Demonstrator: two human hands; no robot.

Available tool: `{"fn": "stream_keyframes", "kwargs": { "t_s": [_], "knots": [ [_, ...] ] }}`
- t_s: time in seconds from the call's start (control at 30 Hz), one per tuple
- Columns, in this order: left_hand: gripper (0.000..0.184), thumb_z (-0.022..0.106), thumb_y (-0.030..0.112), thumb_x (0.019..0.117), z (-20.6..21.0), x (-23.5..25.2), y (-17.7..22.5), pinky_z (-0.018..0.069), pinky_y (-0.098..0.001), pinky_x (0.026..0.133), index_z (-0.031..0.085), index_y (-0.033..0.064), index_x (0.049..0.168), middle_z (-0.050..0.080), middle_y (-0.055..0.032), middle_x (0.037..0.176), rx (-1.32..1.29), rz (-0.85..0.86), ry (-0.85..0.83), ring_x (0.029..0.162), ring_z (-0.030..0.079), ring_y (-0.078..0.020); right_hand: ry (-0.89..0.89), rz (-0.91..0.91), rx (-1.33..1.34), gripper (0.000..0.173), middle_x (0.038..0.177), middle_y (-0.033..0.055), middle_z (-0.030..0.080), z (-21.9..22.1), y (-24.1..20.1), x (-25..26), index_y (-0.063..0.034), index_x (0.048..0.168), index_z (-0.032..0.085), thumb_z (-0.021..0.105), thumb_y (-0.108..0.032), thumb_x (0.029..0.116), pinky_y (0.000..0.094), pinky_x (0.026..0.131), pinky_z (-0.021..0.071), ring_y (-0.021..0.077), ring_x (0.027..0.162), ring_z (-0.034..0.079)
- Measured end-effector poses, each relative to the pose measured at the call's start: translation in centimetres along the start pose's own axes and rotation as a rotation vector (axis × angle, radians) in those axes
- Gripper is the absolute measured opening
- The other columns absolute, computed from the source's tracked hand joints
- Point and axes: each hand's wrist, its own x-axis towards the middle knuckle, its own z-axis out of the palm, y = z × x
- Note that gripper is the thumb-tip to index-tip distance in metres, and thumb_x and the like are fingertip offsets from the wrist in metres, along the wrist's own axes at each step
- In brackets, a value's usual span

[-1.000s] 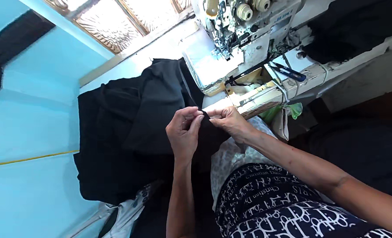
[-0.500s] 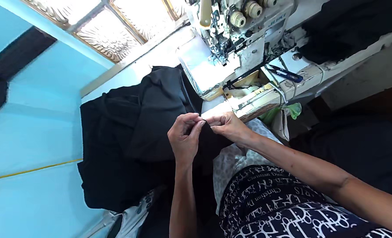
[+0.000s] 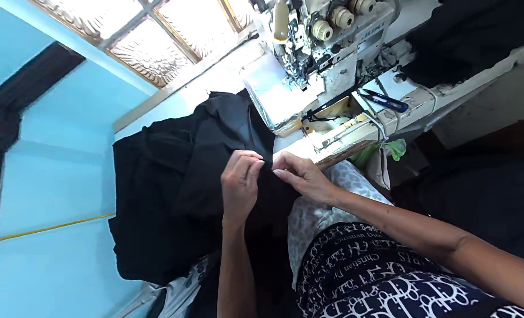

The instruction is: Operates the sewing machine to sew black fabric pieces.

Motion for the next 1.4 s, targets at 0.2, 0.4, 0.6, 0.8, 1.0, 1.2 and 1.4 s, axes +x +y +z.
{"fn": "stream_keyframes", "kwargs": {
  "t_s": [0.2,0.4,0.6,0.8,1.0,1.2,1.4],
  "knots": [
    [0.024,0.051,0.013,0.1064,-4.4,0.9,-0.8,0.0494,-0.0264,0.098,0.066,-0.0032,0.097,0.065,-0.0098,0.113,0.142,-0.024,0.189,0.111,0.061,-0.012,-0.132,-0.125,-0.258,0.016,0.078,0.0107,0.065,-0.5,1.6,-1.6,0.0041,0.086,0.07,0.068,-0.01,0.0945,0.0263,0.067,0.0527,0.0136,0.071,0.063],
    [0.025,0.051,0.008,0.1048,-4.2,1.7,-3.8,0.0463,-0.0188,0.093,0.063,-0.0084,0.09,0.065,-0.0132,0.106,0.089,-0.05,0.355,0.105,0.059,-0.0067,-0.024,-0.055,-0.306,0.016,0.082,0.0124,0.068,-1.3,2.4,-3.1,0.0059,0.087,0.073,0.071,-0.009,0.0921,0.0263,0.07,0.0542,0.0142,0.074,0.065],
    [0.022,0.054,0.006,0.1027,-2.7,1.6,-5.9,0.0462,-0.0156,0.089,0.064,-0.0076,0.089,0.065,-0.0094,0.102,0.039,-0.111,0.438,0.101,0.059,-0.0021,0.096,-0.116,-0.358,0.022,0.081,0.0111,0.067,-1.6,2.2,-3.5,0.0048,0.086,0.072,0.065,-0.012,0.0969,0.0221,0.069,0.0524,0.0116,0.074,0.063],
    [0.022,0.05,0.006,0.1051,-0.8,2.4,-6.4,0.0483,-0.0192,0.093,0.064,-0.0096,0.1,0.07,-0.0111,0.107,-0.012,-0.123,0.458,0.104,0.063,-0.0032,0.27,-0.308,-0.331,0.018,0.071,0.0107,0.062,-1.5,0.9,-3.1,0.0048,0.074,0.061,0.07,-0.004,0.0871,0.0156,0.059,0.0496,0.0063,0.063,0.059],
    [0.024,0.045,0.008,0.1081,1.7,6.7,-3.3,0.0443,-0.0138,0.078,0.059,-0.007,0.096,0.057,-0.0015,0.086,0.018,-0.036,0.629,0.082,0.054,0.0033,0.362,-0.501,-0.379,0.025,0.067,0.0107,0.057,-4.7,-2.7,-1.7,0.0006,0.07,0.051,0.069,-0.001,0.0866,0.0171,0.055,0.0482,0.0083,0.06,0.057],
    [0.025,0.046,0.012,0.1098,2.0,13.7,2.4,0.0441,-0.0212,0.079,0.06,-0.003,0.095,0.06,-0.0116,0.088,0.365,0.504,0.759,0.087,0.059,-0.0098,0.451,-0.352,-0.322,0.026,0.101,-0.0052,0.069,-9.4,-6.4,-2.4,-0.0075,0.123,0.051,0.063,-0.008,0.1004,0.0156,0.08,0.0586,-0.0041,0.089,0.067],
    [0.027,0.062,0.018,0.1024,7.4,14.7,-0.5,0.0506,-0.0438,0.064,0.073,-0.0024,0.089,0.069,-0.02,0.075,0.432,0.543,0.298,0.071,0.068,-0.034,0.224,0.515,0.087,0.01,0.078,-0.0071,0.063,-8.9,-1.9,-5.6,-0.0034,0.108,0.062,0.059,-0.007,0.0989,0.0206,0.073,0.055,-0.0016,0.07,0.061]
  ]
}}
